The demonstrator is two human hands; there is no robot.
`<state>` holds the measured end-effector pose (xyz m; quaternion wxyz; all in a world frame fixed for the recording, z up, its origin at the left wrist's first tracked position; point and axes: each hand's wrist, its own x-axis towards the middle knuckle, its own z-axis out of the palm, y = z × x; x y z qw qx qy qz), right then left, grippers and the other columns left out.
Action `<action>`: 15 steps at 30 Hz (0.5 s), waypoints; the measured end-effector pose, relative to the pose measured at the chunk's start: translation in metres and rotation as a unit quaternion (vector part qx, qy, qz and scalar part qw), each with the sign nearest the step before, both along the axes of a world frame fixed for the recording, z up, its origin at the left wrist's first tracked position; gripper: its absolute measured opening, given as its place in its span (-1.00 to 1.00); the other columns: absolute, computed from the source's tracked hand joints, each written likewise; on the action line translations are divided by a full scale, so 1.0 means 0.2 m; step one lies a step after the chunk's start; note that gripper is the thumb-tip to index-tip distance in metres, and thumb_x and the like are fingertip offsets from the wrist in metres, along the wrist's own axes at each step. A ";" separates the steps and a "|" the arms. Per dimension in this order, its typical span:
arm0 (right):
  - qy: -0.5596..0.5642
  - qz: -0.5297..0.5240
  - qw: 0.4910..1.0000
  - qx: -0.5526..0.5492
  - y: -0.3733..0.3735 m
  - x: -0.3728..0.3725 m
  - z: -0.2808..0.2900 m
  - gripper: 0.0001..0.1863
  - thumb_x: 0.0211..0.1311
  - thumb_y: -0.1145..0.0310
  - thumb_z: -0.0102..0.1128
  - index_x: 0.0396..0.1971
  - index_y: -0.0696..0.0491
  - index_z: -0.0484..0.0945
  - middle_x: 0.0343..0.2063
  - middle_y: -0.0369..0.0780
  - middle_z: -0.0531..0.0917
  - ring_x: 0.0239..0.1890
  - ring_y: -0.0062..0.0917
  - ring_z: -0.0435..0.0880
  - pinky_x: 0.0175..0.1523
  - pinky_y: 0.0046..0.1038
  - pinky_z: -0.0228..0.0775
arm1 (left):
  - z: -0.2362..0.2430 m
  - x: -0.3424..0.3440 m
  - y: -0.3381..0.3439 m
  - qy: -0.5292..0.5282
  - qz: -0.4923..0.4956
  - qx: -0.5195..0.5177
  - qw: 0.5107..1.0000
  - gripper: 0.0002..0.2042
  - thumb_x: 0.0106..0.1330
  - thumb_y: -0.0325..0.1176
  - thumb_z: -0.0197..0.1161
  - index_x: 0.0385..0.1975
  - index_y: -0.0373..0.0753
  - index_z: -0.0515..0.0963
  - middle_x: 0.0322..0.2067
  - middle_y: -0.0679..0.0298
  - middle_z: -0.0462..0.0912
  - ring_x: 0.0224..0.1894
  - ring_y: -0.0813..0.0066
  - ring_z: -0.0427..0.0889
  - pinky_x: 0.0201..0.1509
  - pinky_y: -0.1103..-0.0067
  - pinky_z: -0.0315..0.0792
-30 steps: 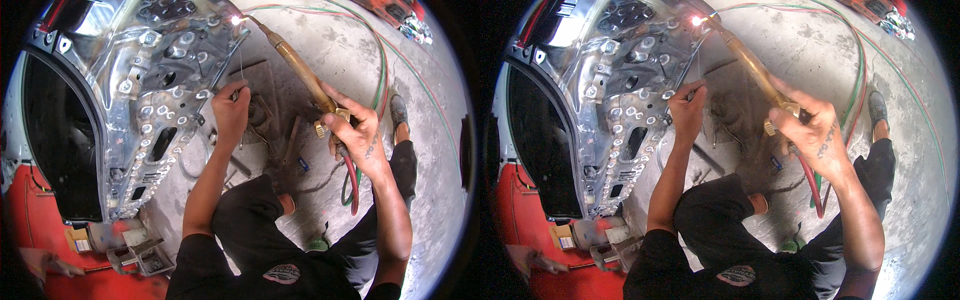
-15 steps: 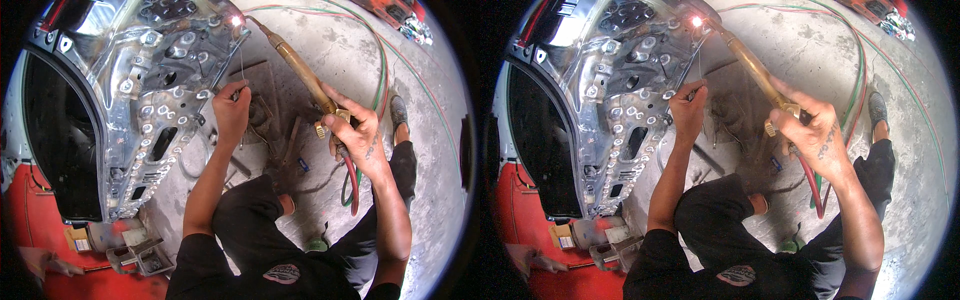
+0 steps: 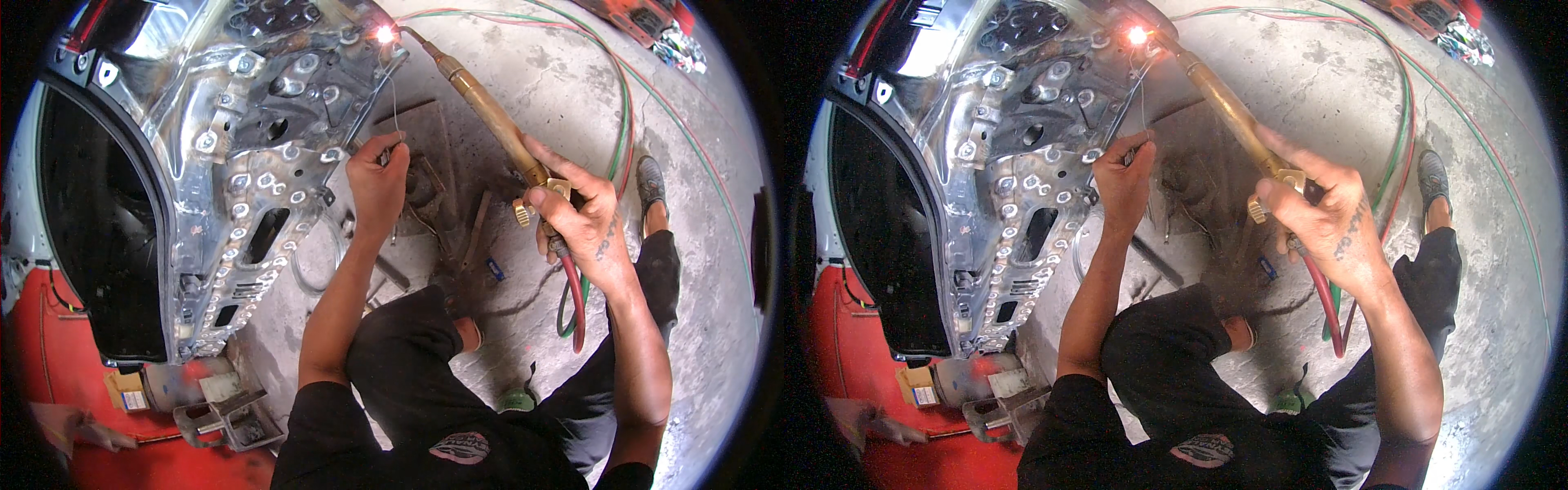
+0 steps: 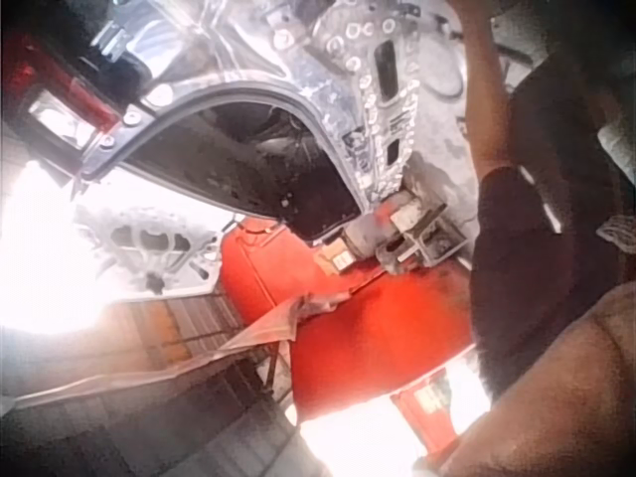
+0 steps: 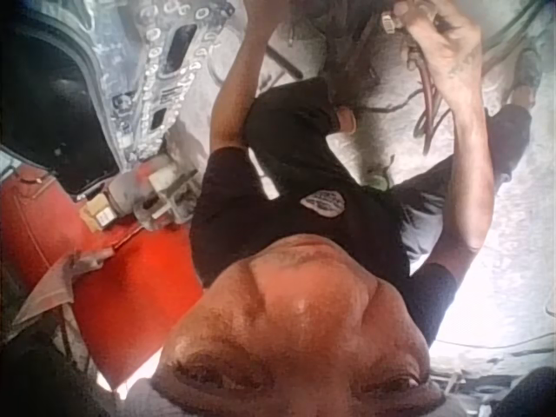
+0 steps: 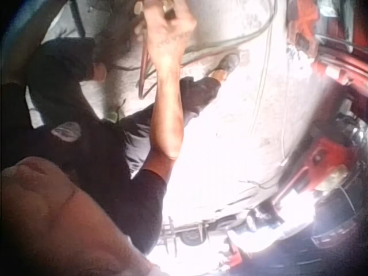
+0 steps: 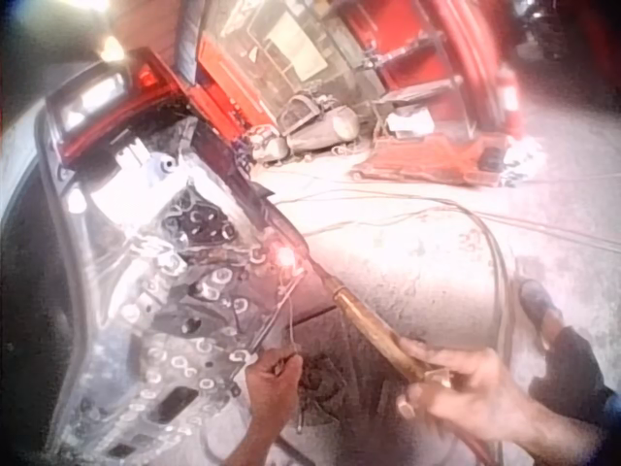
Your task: The person welds a metal car panel using a torch and filler wire, then scrubs the welded area using a wire brush.
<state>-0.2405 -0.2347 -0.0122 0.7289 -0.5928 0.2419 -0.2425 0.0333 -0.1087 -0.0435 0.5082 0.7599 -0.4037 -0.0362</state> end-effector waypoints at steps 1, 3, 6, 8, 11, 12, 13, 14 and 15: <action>0.000 0.001 1.000 0.000 0.00 0.00 0.00 -0.44 0.40 0.35 0.31 0.37 0.11 0.51 -0.46 -0.32 0.67 -0.65 -0.73 0.57 -0.54 -0.61 0.42 | 0.00 0.00 0.00 -0.001 -0.004 -0.002 1.000 -0.81 0.36 -0.51 0.32 -0.11 -0.43 0.73 -0.40 0.37 0.68 -0.39 0.75 0.49 -0.32 0.71 0.37; 0.001 0.002 1.000 0.001 0.00 0.00 0.00 -0.44 0.40 0.35 0.31 0.37 0.11 0.51 -0.46 -0.32 0.67 -0.65 -0.72 0.57 -0.54 -0.61 0.42 | 0.00 0.00 0.00 -0.002 -0.008 -0.005 1.000 -0.82 0.37 -0.51 0.35 -0.09 -0.40 0.75 -0.39 0.43 0.65 -0.37 0.77 0.49 -0.30 0.73 0.37; 0.001 0.001 1.000 0.001 0.00 0.00 0.01 -0.44 0.39 0.35 0.31 0.36 0.11 0.51 -0.47 -0.32 0.67 -0.65 -0.72 0.57 -0.54 -0.61 0.42 | 0.02 -0.01 0.01 0.015 0.000 0.010 1.000 -0.83 0.38 -0.52 0.35 -0.10 -0.39 0.75 -0.39 0.44 0.64 -0.37 0.77 0.48 -0.31 0.73 0.36; 0.006 0.000 1.000 0.001 0.00 0.00 0.02 -0.44 0.39 0.35 0.31 0.36 0.10 0.52 -0.48 -0.32 0.66 -0.64 -0.72 0.57 -0.54 -0.61 0.43 | 0.02 -0.01 0.01 0.016 -0.005 -0.001 1.000 -0.83 0.38 -0.52 0.34 -0.10 -0.38 0.75 -0.39 0.44 0.64 -0.38 0.77 0.47 -0.31 0.73 0.35; 0.009 -0.001 1.000 0.001 0.00 0.00 0.01 -0.44 0.39 0.33 0.31 0.36 0.10 0.52 -0.49 -0.33 0.66 -0.64 -0.73 0.58 -0.53 -0.60 0.43 | 0.01 -0.01 0.01 0.007 -0.002 0.005 1.000 -0.83 0.37 -0.51 0.34 -0.11 -0.38 0.75 -0.39 0.44 0.65 -0.38 0.76 0.48 -0.31 0.73 0.36; 0.009 -0.001 1.000 0.001 0.00 0.00 0.00 -0.44 0.39 0.33 0.31 0.36 0.10 0.52 -0.49 -0.33 0.66 -0.64 -0.73 0.58 -0.53 -0.60 0.43 | 0.02 -0.01 0.01 0.008 -0.002 0.005 1.000 -0.83 0.37 -0.51 0.34 -0.11 -0.38 0.75 -0.39 0.44 0.65 -0.38 0.76 0.48 -0.31 0.73 0.36; 0.009 -0.002 1.000 0.001 0.00 0.00 0.00 -0.44 0.39 0.33 0.31 0.36 0.10 0.52 -0.49 -0.33 0.66 -0.64 -0.73 0.58 -0.53 -0.60 0.43 | 0.02 -0.01 0.00 0.010 0.004 0.012 1.000 -0.83 0.37 -0.51 0.34 -0.11 -0.38 0.75 -0.38 0.43 0.65 -0.37 0.76 0.49 -0.31 0.73 0.37; 0.009 -0.003 1.000 0.002 0.00 0.00 0.00 -0.44 0.39 0.32 0.31 0.36 0.09 0.52 -0.49 -0.33 0.66 -0.64 -0.73 0.58 -0.53 -0.60 0.43 | 0.02 -0.01 0.00 0.013 0.010 0.019 1.000 -0.83 0.37 -0.51 0.34 -0.11 -0.37 0.75 -0.38 0.42 0.66 -0.37 0.75 0.50 -0.30 0.73 0.38; 0.009 -0.003 1.000 0.002 0.00 0.00 0.00 -0.44 0.39 0.32 0.31 0.36 0.09 0.52 -0.49 -0.33 0.66 -0.64 -0.73 0.58 -0.53 -0.60 0.43 | 0.02 -0.01 0.00 0.014 0.010 0.019 1.000 -0.83 0.37 -0.51 0.34 -0.11 -0.37 0.75 -0.38 0.42 0.66 -0.37 0.75 0.50 -0.30 0.73 0.38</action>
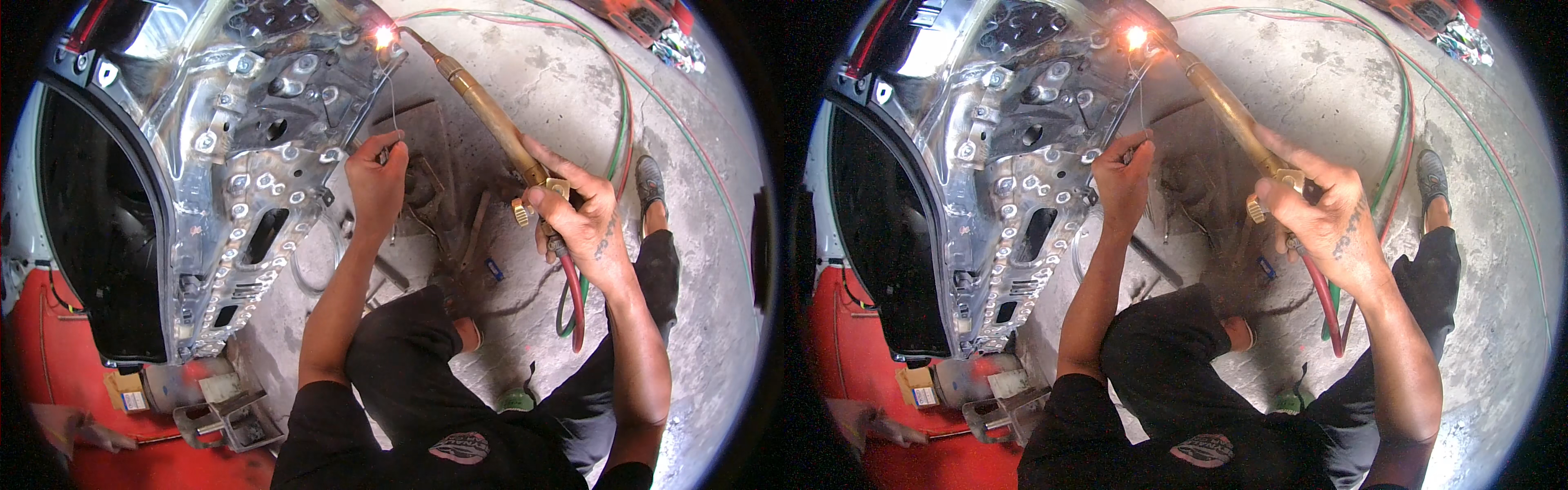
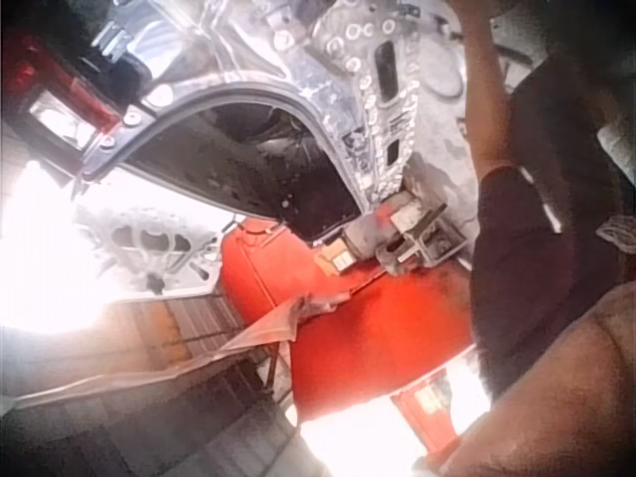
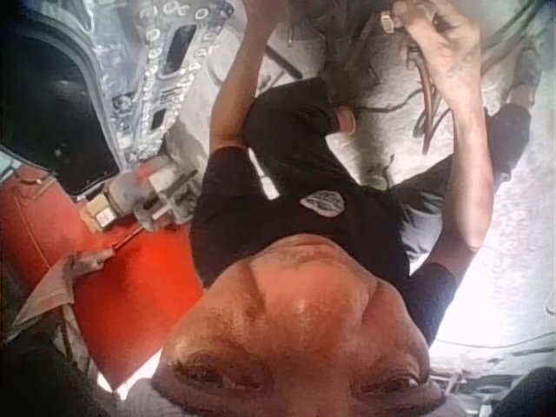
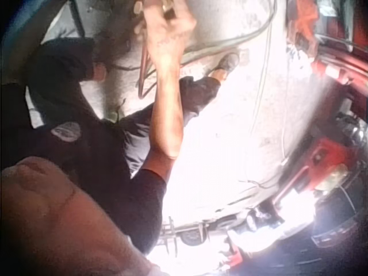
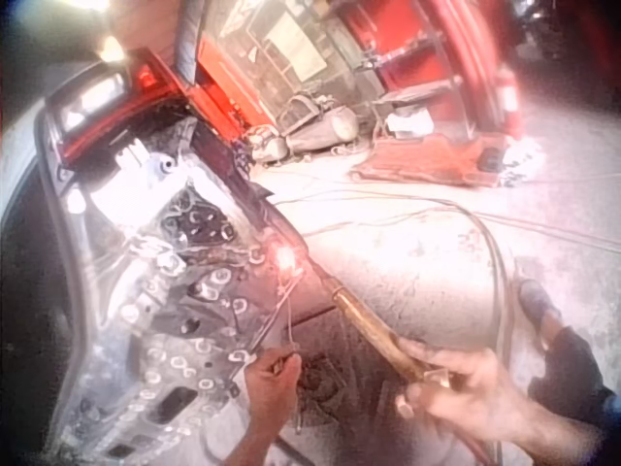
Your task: The person welds a metal car panel using a torch and filler wire, then scrubs the welded area using a wire brush.
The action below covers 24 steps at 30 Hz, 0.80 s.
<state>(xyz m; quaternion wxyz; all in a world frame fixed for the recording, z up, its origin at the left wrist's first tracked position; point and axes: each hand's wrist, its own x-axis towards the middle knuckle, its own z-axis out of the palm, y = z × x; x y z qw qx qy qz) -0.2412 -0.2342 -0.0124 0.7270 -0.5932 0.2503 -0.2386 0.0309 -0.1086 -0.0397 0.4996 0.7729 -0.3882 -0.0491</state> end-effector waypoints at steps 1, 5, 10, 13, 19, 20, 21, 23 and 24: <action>0.001 0.001 1.000 -0.001 0.00 0.00 0.01 -0.44 0.39 0.32 0.31 0.36 0.10 0.52 -0.49 -0.33 0.66 -0.63 -0.73 0.58 -0.53 -0.60 0.43 | 0.00 0.00 0.00 -0.011 0.001 0.000 1.000 -0.82 0.36 -0.51 0.34 -0.11 -0.37 0.75 -0.37 0.41 0.67 -0.36 0.75 0.50 -0.29 0.72 0.38; 0.005 0.005 1.000 0.003 0.00 0.00 0.01 -0.44 0.39 0.31 0.32 0.36 0.09 0.52 -0.49 -0.33 0.65 -0.63 -0.73 0.58 -0.53 -0.60 0.43 | 0.00 0.01 0.00 -0.023 -0.001 -0.004 1.000 -0.81 0.35 -0.51 0.34 -0.10 -0.37 0.75 -0.36 0.39 0.68 -0.35 0.74 0.52 -0.26 0.71 0.40; 0.004 0.004 1.000 -0.006 0.00 0.01 0.00 -0.43 0.39 0.34 0.30 0.38 0.08 0.50 -0.44 -0.30 0.67 -0.64 -0.70 0.58 -0.54 -0.60 0.42 | 0.00 0.01 0.00 -0.005 0.005 0.008 1.000 -0.81 0.36 -0.51 0.34 -0.09 -0.37 0.75 -0.36 0.40 0.67 -0.34 0.73 0.52 -0.26 0.71 0.40; 0.006 0.009 1.000 -0.012 0.00 0.01 0.00 -0.42 0.39 0.37 0.28 0.40 0.07 0.48 -0.40 -0.26 0.69 -0.65 -0.68 0.59 -0.55 -0.60 0.41 | 0.00 0.01 0.00 -0.009 0.003 0.007 1.000 -0.81 0.36 -0.51 0.34 -0.09 -0.37 0.75 -0.37 0.40 0.67 -0.35 0.74 0.51 -0.27 0.72 0.39; -0.002 0.004 1.000 0.005 0.00 0.00 0.01 -0.44 0.38 0.34 0.31 0.37 0.09 0.52 -0.49 -0.34 0.65 -0.62 -0.73 0.58 -0.50 -0.61 0.43 | 0.00 0.00 0.00 -0.012 -0.002 -0.004 1.000 -0.81 0.36 -0.51 0.34 -0.09 -0.37 0.75 -0.39 0.41 0.66 -0.39 0.77 0.49 -0.32 0.73 0.36; -0.001 0.005 1.000 0.003 0.00 0.00 0.00 -0.44 0.38 0.35 0.31 0.37 0.09 0.52 -0.49 -0.34 0.65 -0.62 -0.73 0.58 -0.50 -0.61 0.43 | 0.01 0.00 -0.01 -0.003 -0.002 -0.005 1.000 -0.81 0.36 -0.51 0.34 -0.09 -0.38 0.75 -0.39 0.42 0.66 -0.39 0.77 0.49 -0.34 0.73 0.35; -0.001 0.005 1.000 0.003 0.00 0.00 0.01 -0.44 0.38 0.35 0.31 0.37 0.09 0.52 -0.49 -0.34 0.65 -0.62 -0.73 0.58 -0.50 -0.61 0.43 | 0.01 0.00 -0.01 -0.003 -0.002 -0.005 1.000 -0.81 0.36 -0.51 0.34 -0.09 -0.38 0.75 -0.39 0.42 0.66 -0.39 0.77 0.49 -0.34 0.73 0.35; 0.009 0.003 1.000 -0.003 0.00 0.00 0.01 -0.44 0.39 0.35 0.31 0.37 0.09 0.52 -0.49 -0.34 0.65 -0.62 -0.73 0.58 -0.50 -0.61 0.43 | 0.00 0.01 0.00 0.004 0.004 0.001 1.000 -0.81 0.36 -0.51 0.33 -0.09 -0.38 0.74 -0.40 0.42 0.65 -0.41 0.77 0.48 -0.35 0.73 0.34; 0.009 0.003 1.000 -0.003 0.00 0.00 0.01 -0.44 0.39 0.35 0.31 0.37 0.09 0.52 -0.49 -0.34 0.65 -0.62 -0.73 0.58 -0.50 -0.61 0.43 | 0.00 0.01 0.00 0.004 0.004 0.001 1.000 -0.81 0.36 -0.51 0.33 -0.09 -0.38 0.74 -0.40 0.42 0.65 -0.41 0.77 0.48 -0.35 0.73 0.34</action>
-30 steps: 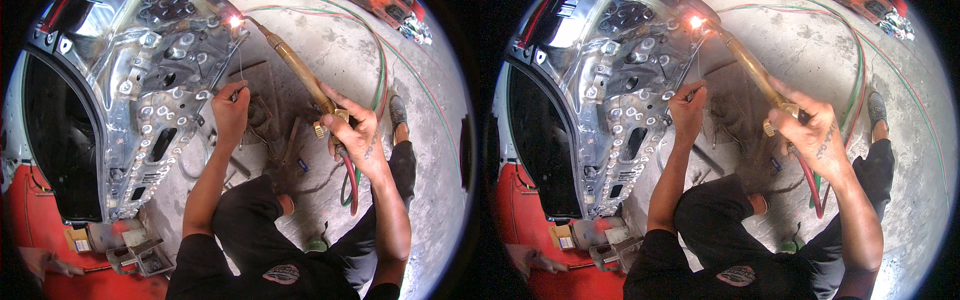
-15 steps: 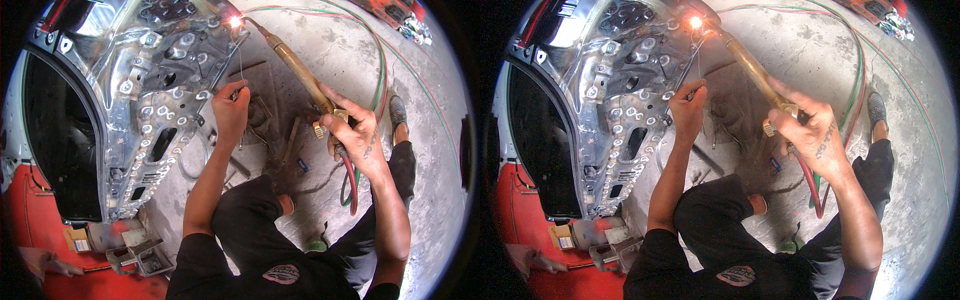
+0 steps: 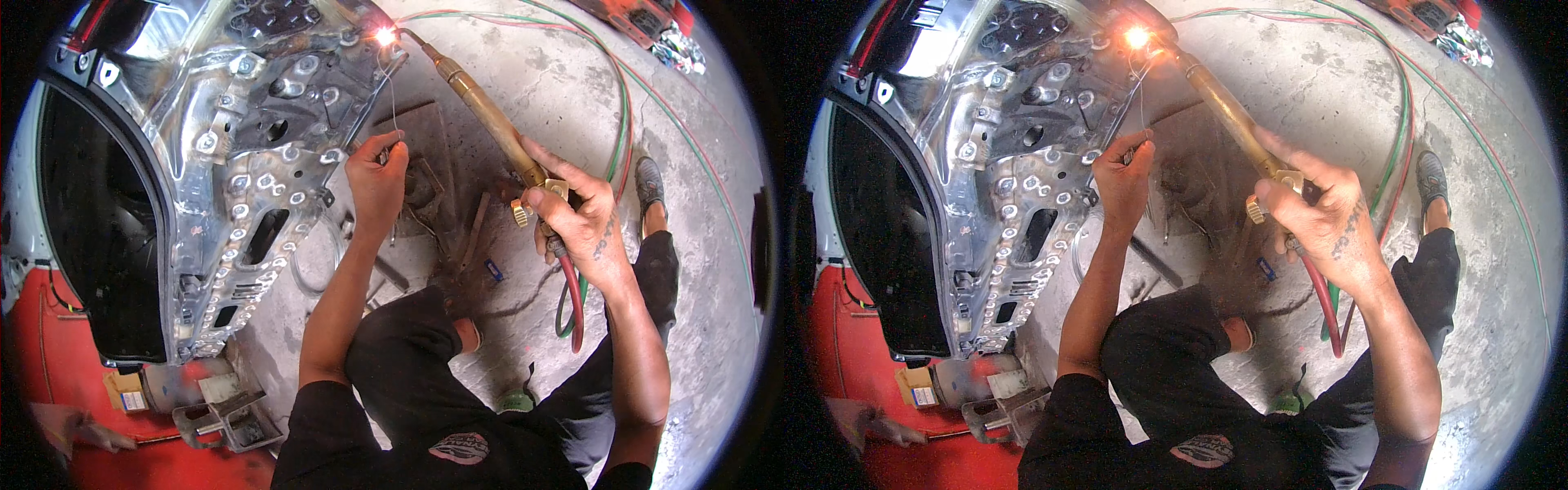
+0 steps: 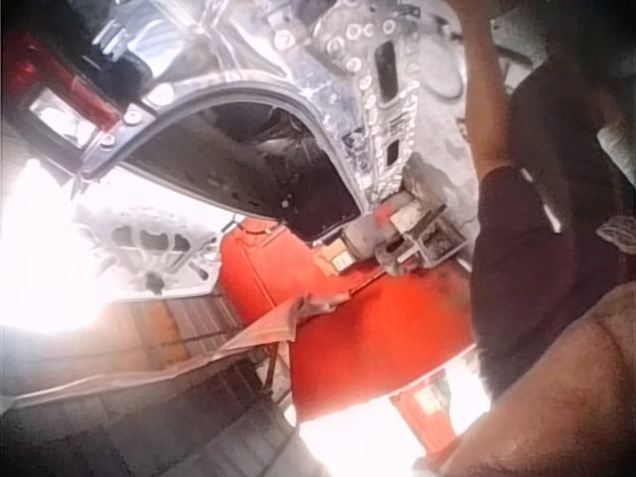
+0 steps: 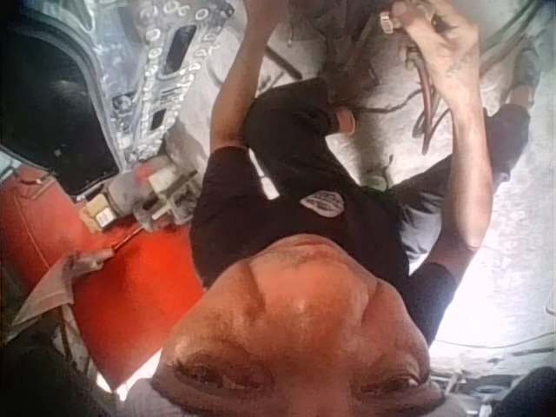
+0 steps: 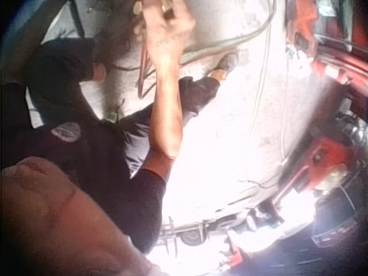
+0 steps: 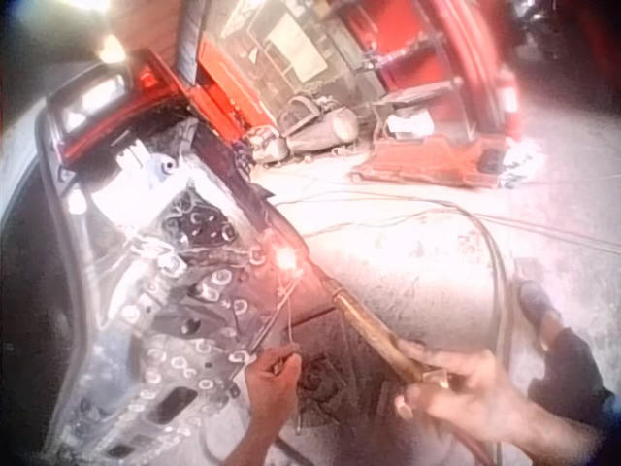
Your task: The person welds a metal car panel using a torch and filler wire, then scrubs the welded area using a wire brush.
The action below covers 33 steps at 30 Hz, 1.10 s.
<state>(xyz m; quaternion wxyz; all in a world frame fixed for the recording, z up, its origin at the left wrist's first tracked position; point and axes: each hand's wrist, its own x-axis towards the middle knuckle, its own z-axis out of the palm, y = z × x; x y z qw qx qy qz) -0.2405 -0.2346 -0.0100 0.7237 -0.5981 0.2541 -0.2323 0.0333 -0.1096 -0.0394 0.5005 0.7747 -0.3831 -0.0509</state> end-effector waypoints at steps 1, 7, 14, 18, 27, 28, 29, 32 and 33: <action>0.002 0.001 1.000 0.002 0.00 0.00 0.00 -0.44 0.39 0.35 0.31 0.37 0.09 0.52 -0.49 -0.34 0.65 -0.62 -0.73 0.57 -0.50 -0.61 0.43 | 0.00 0.00 0.00 -0.012 -0.002 -0.003 1.000 -0.82 0.36 -0.51 0.33 -0.09 -0.38 0.74 -0.41 0.43 0.65 -0.41 0.77 0.47 -0.35 0.73 0.34; -0.006 0.001 1.000 0.011 0.00 0.00 0.00 -0.44 0.39 0.35 0.31 0.37 0.09 0.52 -0.48 -0.33 0.66 -0.62 -0.72 0.58 -0.51 -0.60 0.43 | 0.00 0.00 -0.01 -0.015 -0.007 -0.007 1.000 -0.82 0.36 -0.52 0.33 -0.09 -0.38 0.74 -0.42 0.44 0.63 -0.41 0.77 0.46 -0.35 0.73 0.34; -0.012 0.002 1.000 0.009 0.00 0.00 0.00 -0.43 0.39 0.35 0.31 0.38 0.10 0.50 -0.46 -0.31 0.66 -0.62 -0.71 0.58 -0.52 -0.60 0.43 | 0.00 0.01 0.00 -0.014 -0.005 0.001 1.000 -0.82 0.36 -0.52 0.33 -0.09 -0.37 0.75 -0.41 0.44 0.64 -0.40 0.77 0.47 -0.33 0.72 0.35; -0.016 0.003 1.000 0.009 0.00 0.00 -0.01 -0.43 0.39 0.35 0.31 0.38 0.09 0.50 -0.46 -0.31 0.66 -0.62 -0.70 0.58 -0.52 -0.60 0.43 | 0.00 0.00 -0.01 -0.020 -0.007 -0.006 1.000 -0.82 0.36 -0.52 0.33 -0.10 -0.38 0.75 -0.41 0.44 0.63 -0.38 0.77 0.47 -0.32 0.72 0.35; -0.015 0.005 1.000 0.019 0.00 -0.01 0.01 -0.43 0.38 0.36 0.30 0.38 0.10 0.50 -0.46 -0.31 0.66 -0.61 -0.71 0.59 -0.51 -0.60 0.43 | 0.00 0.00 -0.02 -0.017 -0.009 -0.006 1.000 -0.82 0.35 -0.53 0.33 -0.10 -0.36 0.75 -0.41 0.44 0.63 -0.37 0.76 0.47 -0.29 0.72 0.35; -0.012 0.004 1.000 0.019 0.00 -0.01 0.01 -0.43 0.38 0.36 0.30 0.38 0.09 0.50 -0.45 -0.31 0.66 -0.61 -0.71 0.59 -0.51 -0.60 0.43 | 0.00 0.00 -0.02 -0.015 -0.010 -0.011 1.000 -0.82 0.35 -0.53 0.33 -0.10 -0.35 0.75 -0.41 0.45 0.63 -0.38 0.76 0.46 -0.30 0.72 0.35; -0.010 0.004 1.000 0.019 0.00 -0.01 0.01 -0.43 0.38 0.35 0.30 0.38 0.09 0.50 -0.45 -0.30 0.66 -0.61 -0.71 0.59 -0.51 -0.59 0.43 | 0.00 0.00 -0.02 -0.013 -0.012 -0.017 1.000 -0.82 0.35 -0.54 0.33 -0.11 -0.35 0.75 -0.41 0.45 0.62 -0.39 0.76 0.46 -0.31 0.72 0.34; -0.005 0.005 1.000 0.019 0.00 -0.01 0.01 -0.42 0.38 0.34 0.30 0.38 0.08 0.50 -0.45 -0.30 0.67 -0.61 -0.71 0.58 -0.51 -0.59 0.43 | -0.01 0.00 -0.01 0.000 -0.006 -0.014 1.000 -0.83 0.35 -0.54 0.33 -0.11 -0.35 0.75 -0.41 0.46 0.62 -0.40 0.76 0.45 -0.33 0.72 0.34; -0.004 0.005 1.000 0.019 0.00 -0.01 0.01 -0.42 0.38 0.34 0.30 0.38 0.08 0.50 -0.45 -0.30 0.67 -0.61 -0.71 0.58 -0.51 -0.59 0.43 | -0.01 0.00 -0.01 0.000 -0.006 -0.013 1.000 -0.83 0.35 -0.54 0.33 -0.11 -0.35 0.75 -0.41 0.46 0.62 -0.40 0.76 0.45 -0.33 0.72 0.34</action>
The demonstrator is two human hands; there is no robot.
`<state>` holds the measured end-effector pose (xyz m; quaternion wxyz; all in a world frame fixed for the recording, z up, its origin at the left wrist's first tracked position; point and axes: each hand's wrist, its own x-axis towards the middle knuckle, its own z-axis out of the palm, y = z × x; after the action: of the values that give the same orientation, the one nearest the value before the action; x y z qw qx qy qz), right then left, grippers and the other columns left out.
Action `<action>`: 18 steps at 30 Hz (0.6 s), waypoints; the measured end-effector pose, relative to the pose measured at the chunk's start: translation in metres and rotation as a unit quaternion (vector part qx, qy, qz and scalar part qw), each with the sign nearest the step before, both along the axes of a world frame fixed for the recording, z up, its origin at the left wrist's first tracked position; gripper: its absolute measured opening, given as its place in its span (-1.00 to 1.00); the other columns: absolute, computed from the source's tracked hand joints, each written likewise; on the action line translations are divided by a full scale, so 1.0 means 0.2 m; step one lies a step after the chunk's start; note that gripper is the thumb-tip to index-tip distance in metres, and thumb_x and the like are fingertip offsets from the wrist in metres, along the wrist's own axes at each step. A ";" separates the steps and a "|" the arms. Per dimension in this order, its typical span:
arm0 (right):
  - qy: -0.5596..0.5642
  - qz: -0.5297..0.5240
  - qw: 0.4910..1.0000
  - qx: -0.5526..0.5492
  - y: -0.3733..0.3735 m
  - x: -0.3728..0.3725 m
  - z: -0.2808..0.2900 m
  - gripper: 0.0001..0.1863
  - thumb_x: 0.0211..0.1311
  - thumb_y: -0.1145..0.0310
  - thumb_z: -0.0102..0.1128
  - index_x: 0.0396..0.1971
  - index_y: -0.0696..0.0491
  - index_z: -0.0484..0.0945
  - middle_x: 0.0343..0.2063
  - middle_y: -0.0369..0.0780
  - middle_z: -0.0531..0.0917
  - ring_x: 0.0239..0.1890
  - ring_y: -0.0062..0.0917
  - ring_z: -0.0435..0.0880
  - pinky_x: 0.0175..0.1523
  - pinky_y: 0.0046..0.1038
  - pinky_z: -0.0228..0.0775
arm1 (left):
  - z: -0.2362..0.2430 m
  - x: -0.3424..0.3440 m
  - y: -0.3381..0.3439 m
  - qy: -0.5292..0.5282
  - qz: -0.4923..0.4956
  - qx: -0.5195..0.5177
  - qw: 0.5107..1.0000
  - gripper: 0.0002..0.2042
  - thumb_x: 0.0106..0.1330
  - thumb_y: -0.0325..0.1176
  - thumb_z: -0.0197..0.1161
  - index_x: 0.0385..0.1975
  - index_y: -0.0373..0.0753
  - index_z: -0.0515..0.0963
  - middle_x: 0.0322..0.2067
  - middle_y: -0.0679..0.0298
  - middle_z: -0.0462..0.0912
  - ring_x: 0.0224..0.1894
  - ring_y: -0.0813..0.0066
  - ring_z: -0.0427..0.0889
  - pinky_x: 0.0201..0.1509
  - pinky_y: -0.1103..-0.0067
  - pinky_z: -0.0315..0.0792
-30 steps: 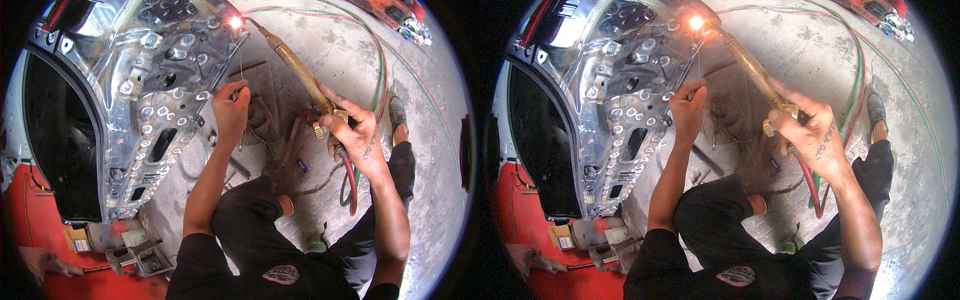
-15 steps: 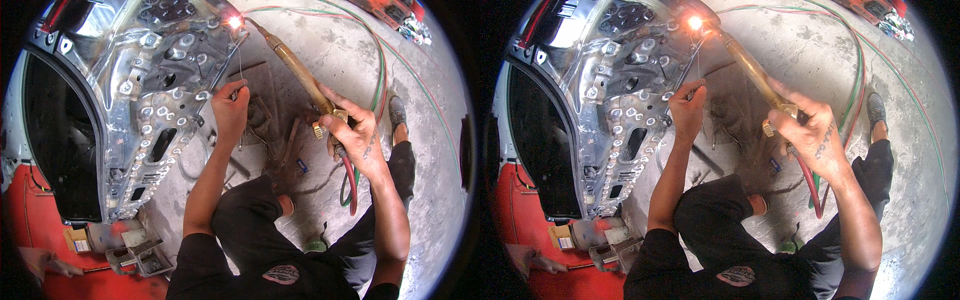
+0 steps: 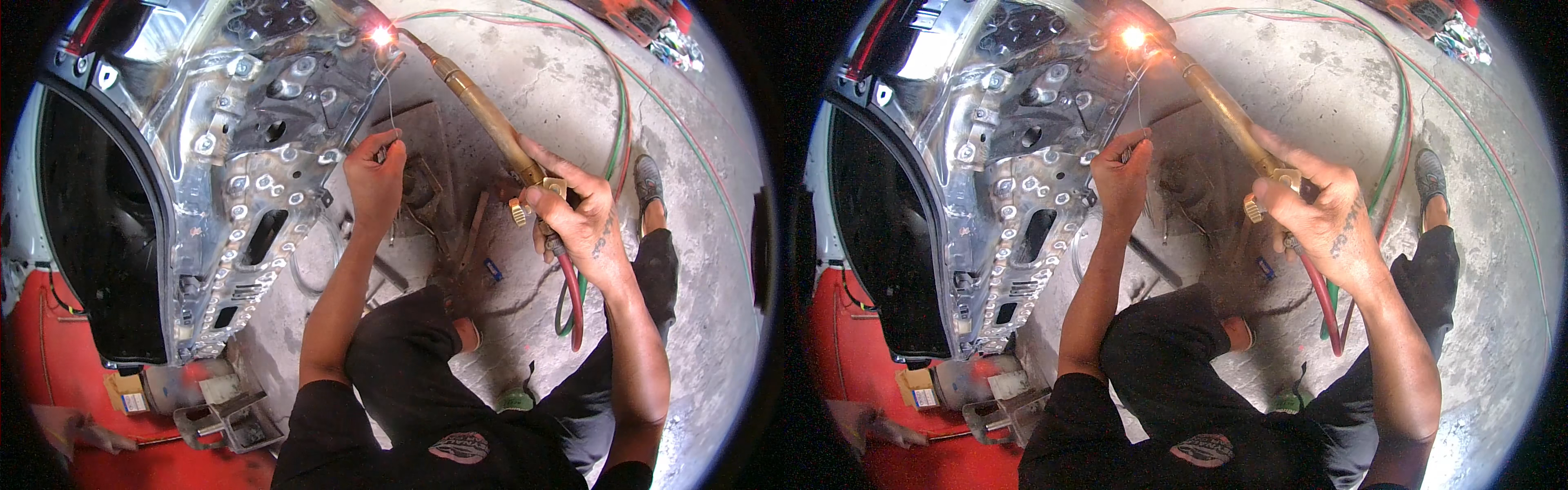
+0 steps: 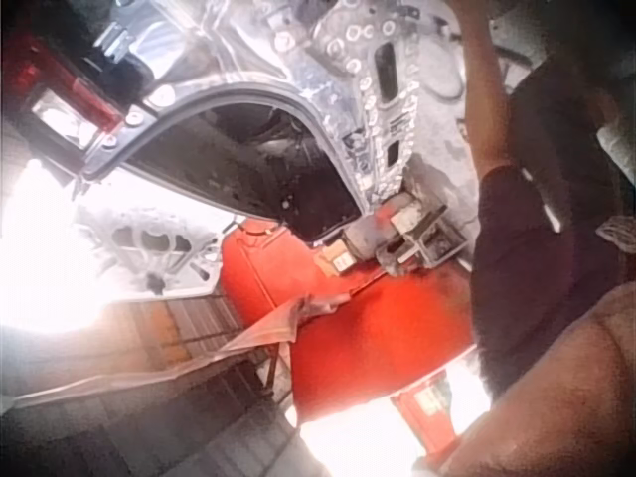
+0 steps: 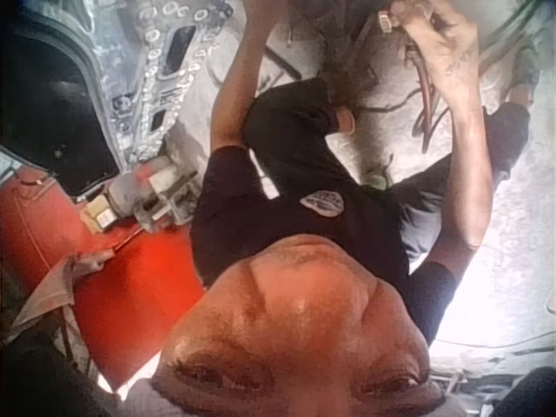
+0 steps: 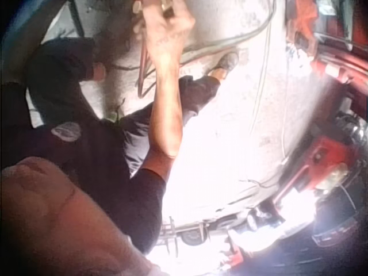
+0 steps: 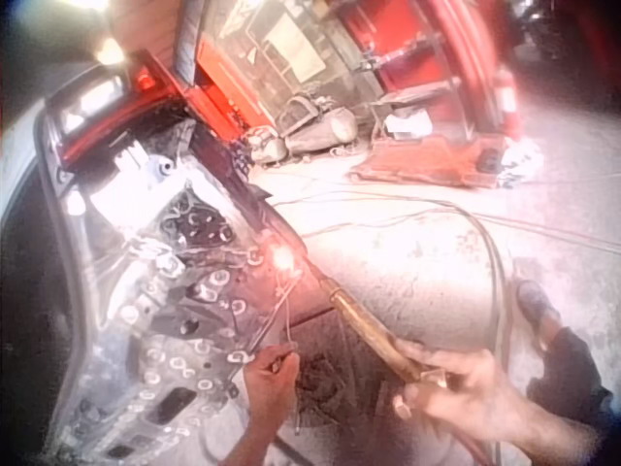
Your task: The person welds a metal car panel using a torch and filler wire, then scrubs the welded area using a wire brush.
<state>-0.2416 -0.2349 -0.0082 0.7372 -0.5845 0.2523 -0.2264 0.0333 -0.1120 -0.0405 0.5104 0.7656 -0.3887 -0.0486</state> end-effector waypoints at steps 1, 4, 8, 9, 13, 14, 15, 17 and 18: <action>0.000 0.000 1.000 0.000 0.00 0.00 0.00 -0.42 0.38 0.34 0.30 0.38 0.08 0.50 -0.45 -0.30 0.67 -0.62 -0.71 0.58 -0.51 -0.59 0.43 | 0.00 0.00 0.00 0.000 0.003 0.005 1.000 -0.83 0.35 -0.54 0.33 -0.11 -0.35 0.75 -0.41 0.46 0.62 -0.41 0.77 0.45 -0.35 0.72 0.33; -0.001 0.000 1.000 -0.007 0.00 0.00 -0.02 -0.41 0.38 0.34 0.31 0.39 0.09 0.49 -0.42 -0.28 0.67 -0.64 -0.69 0.58 -0.55 -0.59 0.41 | 0.00 0.01 0.00 -0.002 0.003 0.005 1.000 -0.82 0.35 -0.54 0.33 -0.11 -0.36 0.75 -0.42 0.46 0.62 -0.42 0.77 0.45 -0.36 0.73 0.32; 0.003 0.000 1.000 0.000 0.00 0.00 0.00 -0.43 0.38 0.35 0.30 0.38 0.06 0.51 -0.46 -0.32 0.67 -0.62 -0.71 0.58 -0.51 -0.59 0.44 | 0.00 0.01 0.00 -0.011 -0.001 -0.005 1.000 -0.82 0.35 -0.54 0.32 -0.11 -0.37 0.75 -0.42 0.47 0.62 -0.42 0.78 0.44 -0.38 0.74 0.31; 0.003 0.000 1.000 0.000 0.00 0.00 0.00 -0.43 0.38 0.35 0.30 0.38 0.06 0.51 -0.46 -0.32 0.67 -0.62 -0.71 0.58 -0.51 -0.59 0.44 | 0.00 0.01 0.00 -0.011 -0.001 -0.005 1.000 -0.82 0.35 -0.54 0.32 -0.11 -0.37 0.75 -0.42 0.47 0.62 -0.42 0.78 0.44 -0.38 0.74 0.31; 0.002 0.000 1.000 -0.008 0.00 0.00 0.00 -0.43 0.38 0.36 0.30 0.38 0.06 0.51 -0.46 -0.32 0.67 -0.61 -0.72 0.58 -0.51 -0.59 0.44 | 0.01 0.00 0.00 -0.014 0.002 0.010 1.000 -0.82 0.36 -0.53 0.32 -0.10 -0.38 0.74 -0.41 0.46 0.63 -0.41 0.78 0.45 -0.36 0.73 0.32; 0.000 0.000 1.000 -0.008 0.00 0.00 0.00 -0.43 0.38 0.36 0.30 0.38 0.06 0.51 -0.46 -0.32 0.67 -0.61 -0.72 0.59 -0.51 -0.59 0.44 | 0.01 0.00 0.00 -0.014 0.001 0.008 1.000 -0.81 0.36 -0.53 0.32 -0.09 -0.37 0.74 -0.41 0.46 0.63 -0.41 0.78 0.45 -0.35 0.73 0.32; 0.000 0.001 1.000 -0.008 0.00 0.00 0.00 -0.43 0.38 0.36 0.30 0.38 0.06 0.51 -0.46 -0.32 0.67 -0.61 -0.72 0.59 -0.51 -0.59 0.44 | 0.01 0.00 0.00 -0.015 0.002 0.008 1.000 -0.81 0.36 -0.53 0.32 -0.09 -0.37 0.74 -0.41 0.46 0.63 -0.41 0.78 0.45 -0.35 0.73 0.32; 0.001 0.002 1.000 -0.012 0.00 0.00 -0.01 -0.43 0.38 0.36 0.30 0.38 0.06 0.52 -0.47 -0.32 0.66 -0.62 -0.72 0.58 -0.51 -0.59 0.44 | 0.01 0.00 0.00 0.000 0.005 0.012 1.000 -0.81 0.36 -0.54 0.32 -0.09 -0.37 0.74 -0.41 0.45 0.64 -0.40 0.78 0.45 -0.34 0.73 0.33; 0.001 0.002 1.000 -0.012 0.00 0.00 -0.01 -0.43 0.38 0.36 0.30 0.38 0.06 0.52 -0.47 -0.32 0.66 -0.62 -0.72 0.58 -0.51 -0.59 0.44 | 0.00 0.00 0.00 0.000 0.005 0.012 1.000 -0.81 0.36 -0.54 0.32 -0.09 -0.37 0.74 -0.41 0.45 0.64 -0.40 0.78 0.45 -0.34 0.73 0.33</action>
<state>-0.2420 -0.2356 -0.0093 0.7304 -0.5939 0.2494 -0.2271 0.0333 -0.1128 -0.0400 0.5011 0.7736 -0.3844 -0.0509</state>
